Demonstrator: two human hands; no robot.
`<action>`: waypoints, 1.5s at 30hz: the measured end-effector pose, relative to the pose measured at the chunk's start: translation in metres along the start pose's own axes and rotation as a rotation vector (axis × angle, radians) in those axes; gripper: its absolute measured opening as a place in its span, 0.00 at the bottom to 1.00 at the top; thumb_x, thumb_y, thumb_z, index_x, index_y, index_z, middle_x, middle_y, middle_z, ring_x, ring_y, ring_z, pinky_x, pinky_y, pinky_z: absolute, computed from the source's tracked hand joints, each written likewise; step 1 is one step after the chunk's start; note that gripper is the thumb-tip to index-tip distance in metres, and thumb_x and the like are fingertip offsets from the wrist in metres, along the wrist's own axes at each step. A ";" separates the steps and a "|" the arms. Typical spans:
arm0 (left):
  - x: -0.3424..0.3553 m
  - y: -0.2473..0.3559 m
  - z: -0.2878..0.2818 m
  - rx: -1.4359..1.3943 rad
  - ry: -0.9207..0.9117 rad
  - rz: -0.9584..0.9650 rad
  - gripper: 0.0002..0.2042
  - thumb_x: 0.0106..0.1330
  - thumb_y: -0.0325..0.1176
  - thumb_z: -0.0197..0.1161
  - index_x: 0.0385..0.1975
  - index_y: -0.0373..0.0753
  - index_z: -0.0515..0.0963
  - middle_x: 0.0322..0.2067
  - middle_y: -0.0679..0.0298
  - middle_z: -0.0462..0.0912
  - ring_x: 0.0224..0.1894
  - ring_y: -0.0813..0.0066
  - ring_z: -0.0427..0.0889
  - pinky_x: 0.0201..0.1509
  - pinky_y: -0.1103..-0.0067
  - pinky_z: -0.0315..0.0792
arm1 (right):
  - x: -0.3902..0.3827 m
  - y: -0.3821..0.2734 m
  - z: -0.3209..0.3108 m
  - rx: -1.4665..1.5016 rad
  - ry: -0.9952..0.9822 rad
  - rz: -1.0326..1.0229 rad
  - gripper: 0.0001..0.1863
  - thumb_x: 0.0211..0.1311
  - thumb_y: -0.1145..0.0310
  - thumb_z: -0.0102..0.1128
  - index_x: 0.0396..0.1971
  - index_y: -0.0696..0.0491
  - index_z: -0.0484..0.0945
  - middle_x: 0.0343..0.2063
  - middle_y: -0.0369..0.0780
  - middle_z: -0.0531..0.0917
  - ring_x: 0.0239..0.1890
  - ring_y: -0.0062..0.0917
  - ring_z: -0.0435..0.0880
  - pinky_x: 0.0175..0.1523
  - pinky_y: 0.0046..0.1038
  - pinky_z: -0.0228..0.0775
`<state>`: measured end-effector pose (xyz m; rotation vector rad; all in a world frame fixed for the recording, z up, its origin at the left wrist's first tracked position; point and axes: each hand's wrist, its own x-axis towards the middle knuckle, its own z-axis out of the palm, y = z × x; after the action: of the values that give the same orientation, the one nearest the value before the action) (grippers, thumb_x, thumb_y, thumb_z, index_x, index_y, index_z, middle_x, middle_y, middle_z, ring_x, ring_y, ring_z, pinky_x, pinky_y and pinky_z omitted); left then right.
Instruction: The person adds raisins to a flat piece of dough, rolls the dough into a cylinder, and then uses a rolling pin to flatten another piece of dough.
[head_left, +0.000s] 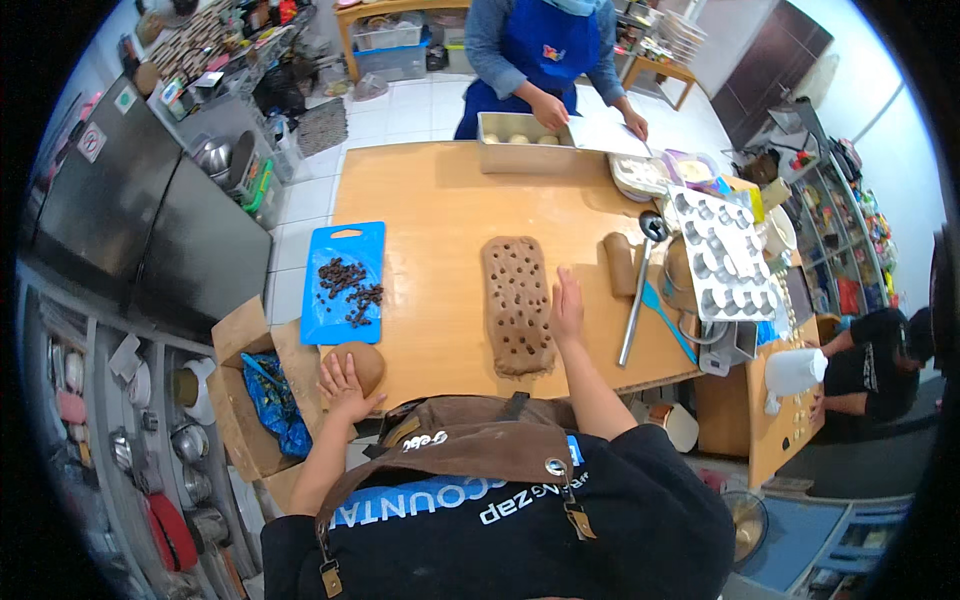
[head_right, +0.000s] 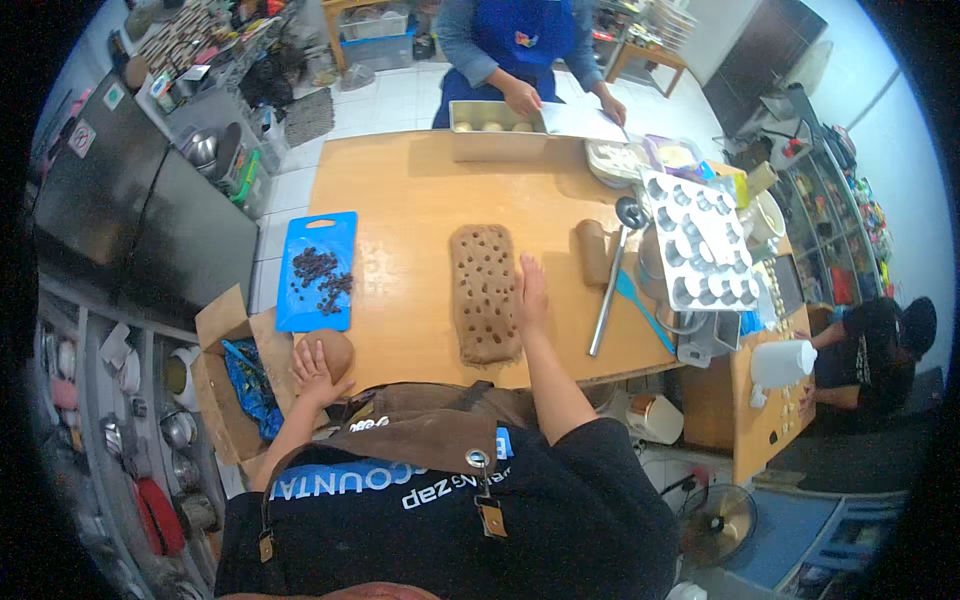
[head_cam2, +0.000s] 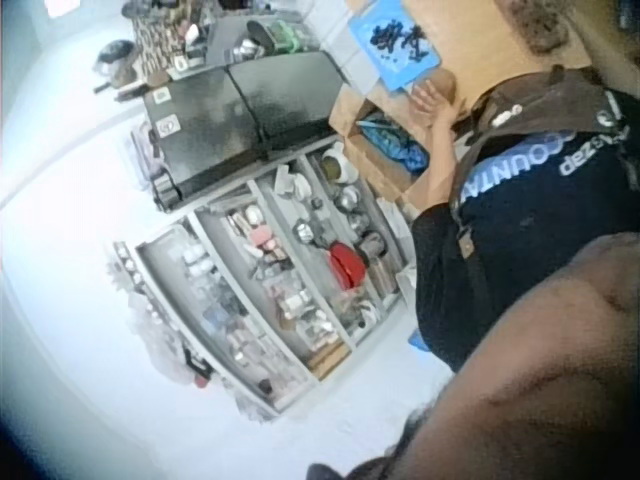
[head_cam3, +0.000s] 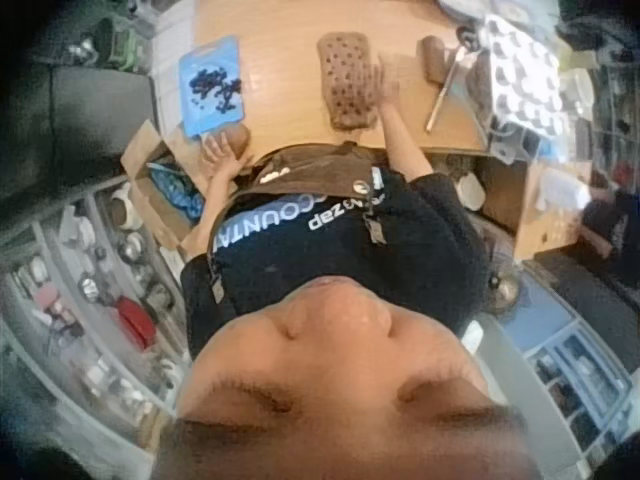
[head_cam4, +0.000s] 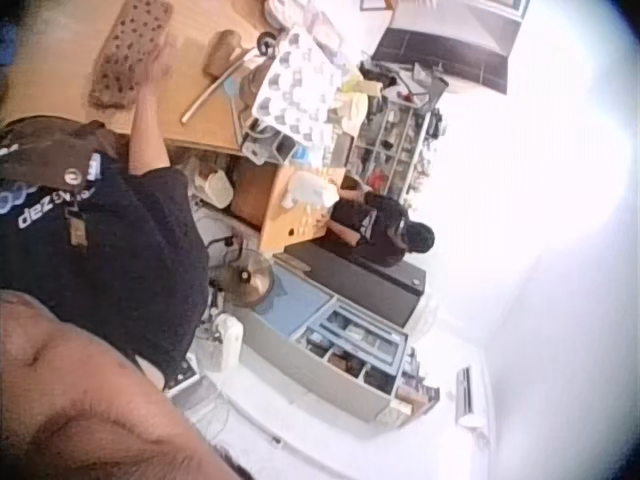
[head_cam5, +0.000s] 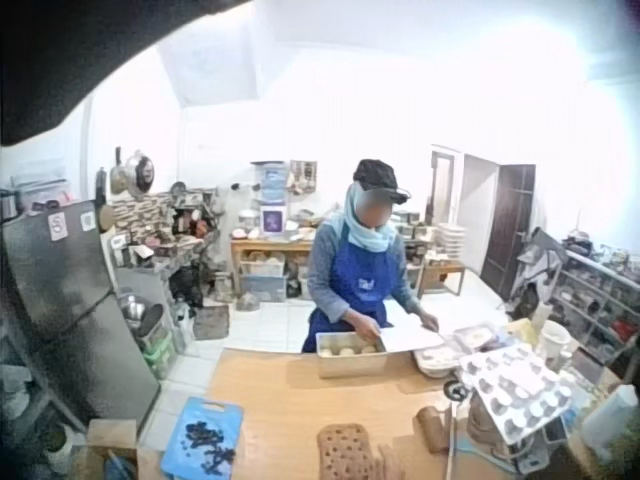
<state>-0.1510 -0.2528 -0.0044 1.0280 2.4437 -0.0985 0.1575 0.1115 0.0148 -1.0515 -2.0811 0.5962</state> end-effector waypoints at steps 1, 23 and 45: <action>-0.003 -0.003 0.001 -0.004 0.006 -0.013 0.63 0.46 0.65 0.66 0.69 0.50 0.22 0.69 0.50 0.15 0.69 0.41 0.13 0.66 0.39 0.26 | 0.016 -0.014 -0.010 0.041 0.076 -0.013 0.25 0.68 0.61 0.48 0.63 0.54 0.64 0.62 0.46 0.67 0.68 0.40 0.58 0.72 0.40 0.43; 0.006 -0.018 0.006 0.108 0.193 0.139 0.64 0.45 0.64 0.68 0.70 0.46 0.24 0.69 0.48 0.18 0.70 0.37 0.20 0.67 0.41 0.33 | 0.027 -0.096 0.018 -0.389 -0.313 -0.172 0.40 0.66 0.42 0.43 0.69 0.56 0.51 0.70 0.44 0.52 0.72 0.38 0.47 0.73 0.46 0.36; 0.000 -0.001 -0.007 0.069 0.011 -0.039 0.66 0.44 0.62 0.69 0.69 0.45 0.22 0.69 0.49 0.17 0.70 0.39 0.18 0.67 0.42 0.32 | 0.033 -0.069 0.038 -0.251 -0.386 -0.147 0.42 0.66 0.39 0.41 0.70 0.52 0.48 0.71 0.40 0.49 0.74 0.34 0.42 0.74 0.46 0.31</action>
<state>-0.1551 -0.2517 0.0016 1.0128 2.4866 -0.1919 0.0809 0.0970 0.0490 -0.9648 -2.6001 0.5024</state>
